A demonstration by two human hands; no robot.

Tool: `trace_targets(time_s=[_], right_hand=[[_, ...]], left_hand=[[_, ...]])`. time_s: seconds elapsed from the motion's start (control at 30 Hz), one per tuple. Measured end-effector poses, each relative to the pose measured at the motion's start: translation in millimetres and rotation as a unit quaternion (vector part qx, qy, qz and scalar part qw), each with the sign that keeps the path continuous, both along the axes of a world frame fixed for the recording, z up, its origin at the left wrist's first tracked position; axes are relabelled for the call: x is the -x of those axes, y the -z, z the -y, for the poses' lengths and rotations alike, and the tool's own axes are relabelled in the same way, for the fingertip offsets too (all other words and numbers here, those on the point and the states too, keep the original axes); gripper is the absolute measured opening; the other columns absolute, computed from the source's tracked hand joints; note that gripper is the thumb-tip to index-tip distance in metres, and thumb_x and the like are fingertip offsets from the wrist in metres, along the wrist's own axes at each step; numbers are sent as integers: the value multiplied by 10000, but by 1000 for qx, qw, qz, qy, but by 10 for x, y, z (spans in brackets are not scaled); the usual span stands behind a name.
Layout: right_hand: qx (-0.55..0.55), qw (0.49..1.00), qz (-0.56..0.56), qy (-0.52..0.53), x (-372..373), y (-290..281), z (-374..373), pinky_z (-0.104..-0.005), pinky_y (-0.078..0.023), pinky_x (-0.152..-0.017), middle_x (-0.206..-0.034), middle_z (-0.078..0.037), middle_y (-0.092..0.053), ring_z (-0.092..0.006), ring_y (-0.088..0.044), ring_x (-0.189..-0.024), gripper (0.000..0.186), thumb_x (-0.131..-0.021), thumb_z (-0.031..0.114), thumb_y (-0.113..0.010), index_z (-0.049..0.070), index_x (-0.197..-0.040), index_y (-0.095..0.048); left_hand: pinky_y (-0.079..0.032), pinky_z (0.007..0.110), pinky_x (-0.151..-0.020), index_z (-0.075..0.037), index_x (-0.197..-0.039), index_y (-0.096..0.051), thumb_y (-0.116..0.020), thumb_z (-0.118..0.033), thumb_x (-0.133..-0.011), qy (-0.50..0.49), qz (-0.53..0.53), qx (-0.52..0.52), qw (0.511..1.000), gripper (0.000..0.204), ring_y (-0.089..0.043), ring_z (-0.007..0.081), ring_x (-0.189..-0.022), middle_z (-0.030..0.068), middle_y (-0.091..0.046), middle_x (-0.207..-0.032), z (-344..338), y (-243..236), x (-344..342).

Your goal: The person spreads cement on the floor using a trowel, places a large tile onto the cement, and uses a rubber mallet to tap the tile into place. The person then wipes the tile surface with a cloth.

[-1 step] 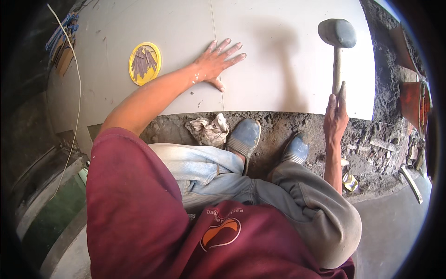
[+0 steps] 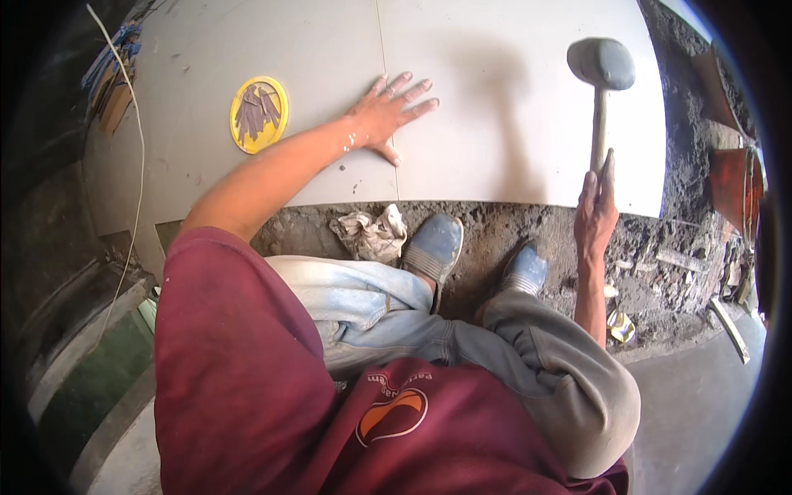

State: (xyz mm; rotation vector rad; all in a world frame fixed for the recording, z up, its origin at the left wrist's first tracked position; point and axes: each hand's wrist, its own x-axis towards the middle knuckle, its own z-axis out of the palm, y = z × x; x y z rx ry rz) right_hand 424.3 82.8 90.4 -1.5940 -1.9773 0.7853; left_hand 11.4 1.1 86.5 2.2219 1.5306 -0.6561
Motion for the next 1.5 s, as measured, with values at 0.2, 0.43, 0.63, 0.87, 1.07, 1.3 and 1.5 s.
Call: trace_targets(time_s=[0.2, 0.43, 0.63, 0.87, 1.07, 1.3, 1.5], right_hand=[[-57, 995, 63, -52, -76, 193, 69, -301, -484, -553, -830, -49, -629, -94, -541, -613, 562, -1078, 359, -497, 107, -1568, -386], [107, 988, 40, 103, -891, 63, 946, -311, -446, -564, -796, -52, -592, -134, -535, -633, 475, -1055, 374, -523, 41, -1393, -508], [202, 957, 121, 172, -1493, -171, 2149, -357, -461, -629, -833, -92, -611, -194, -564, -694, 429, -1028, 373, -554, 40, -1298, -552], [331, 872, 188, 308, -1726, -439, 3757, -410, -479, -705, -877, -139, -634, -264, -598, -764, 384, -997, 371, -589, 38, -1187, -604], [219, 901, 194, 320, -1240, -451, 3020, -455, -495, -769, -915, -179, -653, -324, -627, -825, 355, -970, 369, -620, 37, -1092, -648], [126, 983, -73, 109, -334, -100, 1045, -480, -482, -855, -1028, -230, -625, -371, -616, -937, 318, -981, 318, -618, 12, -1063, -627], [20, 877, 253, 408, -1077, 240, 722, -528, -443, -917, -1115, -256, -570, -420, -535, -1094, 522, -914, 414, -670, -43, -1141, -562]], left_hand=[[-131, 616, -1230, -254, -1643, -74, -803, -703, -634, 19, -61, -10, 998, 1324, -85, 371, -1562, 84, -46, -1716, -44, -82, -41], [-494, 465, -902, -142, -906, -722, -640, -224, -890, -273, 88, -326, 901, 117, -650, 294, -1004, 70, -683, -955, 767, -105, 762], [-506, 470, -953, -73, -1292, -637, -670, -345, -944, -632, 20, -295, 716, 443, -639, 383, -1137, 169, -689, -1225, 1153, -47, 2063], [-588, 379, -841, -28, -1281, -645, -633, -144, -936, -652, 199, -257, 685, 364, -726, 293, -973, 157, -731, -1156, 1132, 1111, 2942], [-580, 390, -803, 13, -1183, -657, -600, -115, -954, -600, 53, -293, 743, 269, -717, 286, -916, 172, -732, -1070, 1098, 694, 2950], [-536, 377, -873, 3, -1099, -668, -581, -105, -985, -337, 275, -329, 838, 179, -677, 262, -948, 134, -708, -1040, 524, -225, 407], [-546, 326, -745, -44, -1100, -712, -603, -4, -931, -278, 525, -124, 795, 205, -693, 204, -799, 124, -704, -897, 574, -324, -1452]])
